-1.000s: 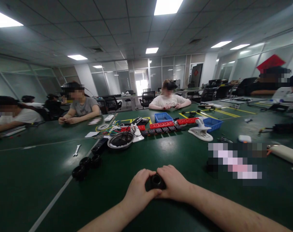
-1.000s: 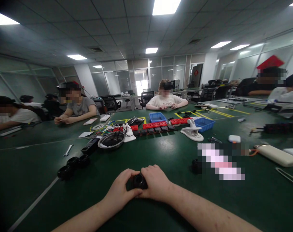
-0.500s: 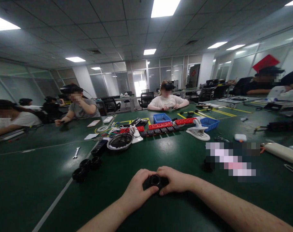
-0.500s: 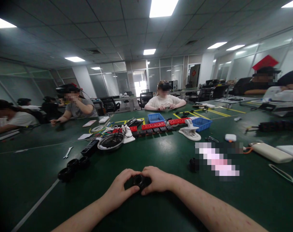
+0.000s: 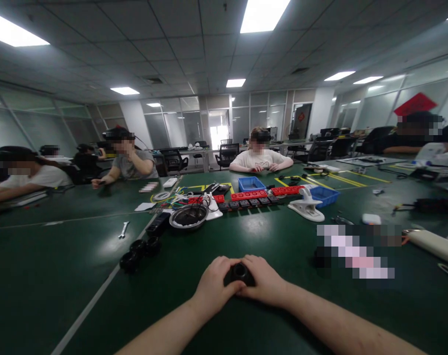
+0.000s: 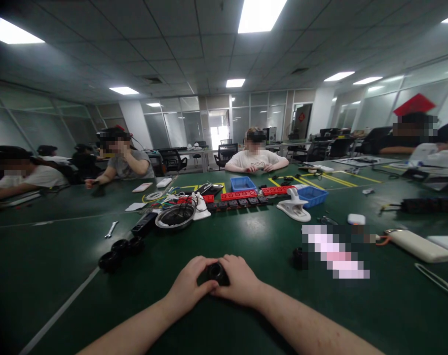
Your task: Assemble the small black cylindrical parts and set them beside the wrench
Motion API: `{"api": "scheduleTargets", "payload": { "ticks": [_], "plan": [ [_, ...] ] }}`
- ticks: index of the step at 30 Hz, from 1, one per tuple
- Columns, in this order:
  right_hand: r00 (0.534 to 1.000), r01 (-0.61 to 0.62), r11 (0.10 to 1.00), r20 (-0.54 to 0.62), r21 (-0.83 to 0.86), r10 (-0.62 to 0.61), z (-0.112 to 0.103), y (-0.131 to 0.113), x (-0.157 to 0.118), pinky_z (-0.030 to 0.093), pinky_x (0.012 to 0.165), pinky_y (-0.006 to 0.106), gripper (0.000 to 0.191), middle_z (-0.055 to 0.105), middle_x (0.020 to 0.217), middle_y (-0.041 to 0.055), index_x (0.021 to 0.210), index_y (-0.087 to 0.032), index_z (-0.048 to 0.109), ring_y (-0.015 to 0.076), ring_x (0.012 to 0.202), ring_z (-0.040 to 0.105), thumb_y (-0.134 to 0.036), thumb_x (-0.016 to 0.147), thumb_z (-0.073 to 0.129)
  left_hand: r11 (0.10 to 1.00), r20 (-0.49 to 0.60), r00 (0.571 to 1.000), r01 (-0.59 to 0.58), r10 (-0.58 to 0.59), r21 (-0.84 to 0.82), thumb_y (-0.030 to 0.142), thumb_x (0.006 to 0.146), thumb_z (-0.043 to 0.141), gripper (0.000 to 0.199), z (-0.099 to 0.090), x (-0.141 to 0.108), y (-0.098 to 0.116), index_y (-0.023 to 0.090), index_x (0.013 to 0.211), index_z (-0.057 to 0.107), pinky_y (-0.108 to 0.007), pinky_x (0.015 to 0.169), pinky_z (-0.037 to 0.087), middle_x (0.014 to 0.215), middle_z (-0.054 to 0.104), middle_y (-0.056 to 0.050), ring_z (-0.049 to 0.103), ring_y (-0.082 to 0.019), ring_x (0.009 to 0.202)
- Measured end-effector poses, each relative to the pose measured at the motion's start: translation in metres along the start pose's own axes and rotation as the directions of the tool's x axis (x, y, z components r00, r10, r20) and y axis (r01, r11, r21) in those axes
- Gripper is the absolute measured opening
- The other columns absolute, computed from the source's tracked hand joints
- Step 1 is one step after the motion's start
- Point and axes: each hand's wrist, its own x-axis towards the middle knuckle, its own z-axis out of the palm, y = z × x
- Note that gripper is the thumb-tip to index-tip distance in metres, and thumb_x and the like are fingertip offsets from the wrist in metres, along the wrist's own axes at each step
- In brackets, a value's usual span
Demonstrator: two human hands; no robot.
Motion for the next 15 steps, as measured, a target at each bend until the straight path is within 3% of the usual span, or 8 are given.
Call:
{"api": "scheduleTargets", "payload": {
  "ticks": [6,11,15],
  "plan": [
    [0.991,-0.025,0.987,0.135,0.161,0.003,-0.014,0.002,0.004,0.039,0.076,0.031,0.041,0.055,0.091,0.0031,0.094,-0.016,0.056,0.0202,0.086,0.05,-0.025,0.056,0.07,0.999,-0.048,0.999,-0.023,0.021,-0.041,0.031,0.072,0.061,0.034,0.002,-0.002,-0.004,0.022,0.104,0.055,-0.031,0.081,0.04,0.096,0.056,-0.004,0.05,-0.019,0.093],
    [0.969,-0.084,0.941,0.247,0.328,0.001,-0.02,0.003,0.004,0.041,0.073,0.028,0.036,0.056,0.09,0.0018,0.095,-0.015,0.055,0.0172,0.082,0.053,-0.018,0.06,0.065,0.997,-0.077,0.997,-0.021,0.016,-0.073,0.029,0.071,0.062,0.033,0.004,-0.004,-0.005,0.021,0.102,0.056,-0.03,0.078,0.041,0.093,0.056,-0.004,0.052,-0.019,0.089],
    [0.973,-0.142,0.933,0.218,0.33,0.071,-0.01,0.002,0.006,0.041,0.066,0.026,0.033,0.058,0.082,0.0003,0.09,-0.015,0.056,0.0166,0.076,0.055,-0.021,0.059,0.066,0.997,-0.113,0.994,0.001,-0.009,-0.071,0.026,0.069,0.064,0.031,0.009,-0.005,-0.003,0.02,0.099,0.057,-0.029,0.076,0.041,0.091,0.056,-0.002,0.052,-0.017,0.086]
  ]
}}
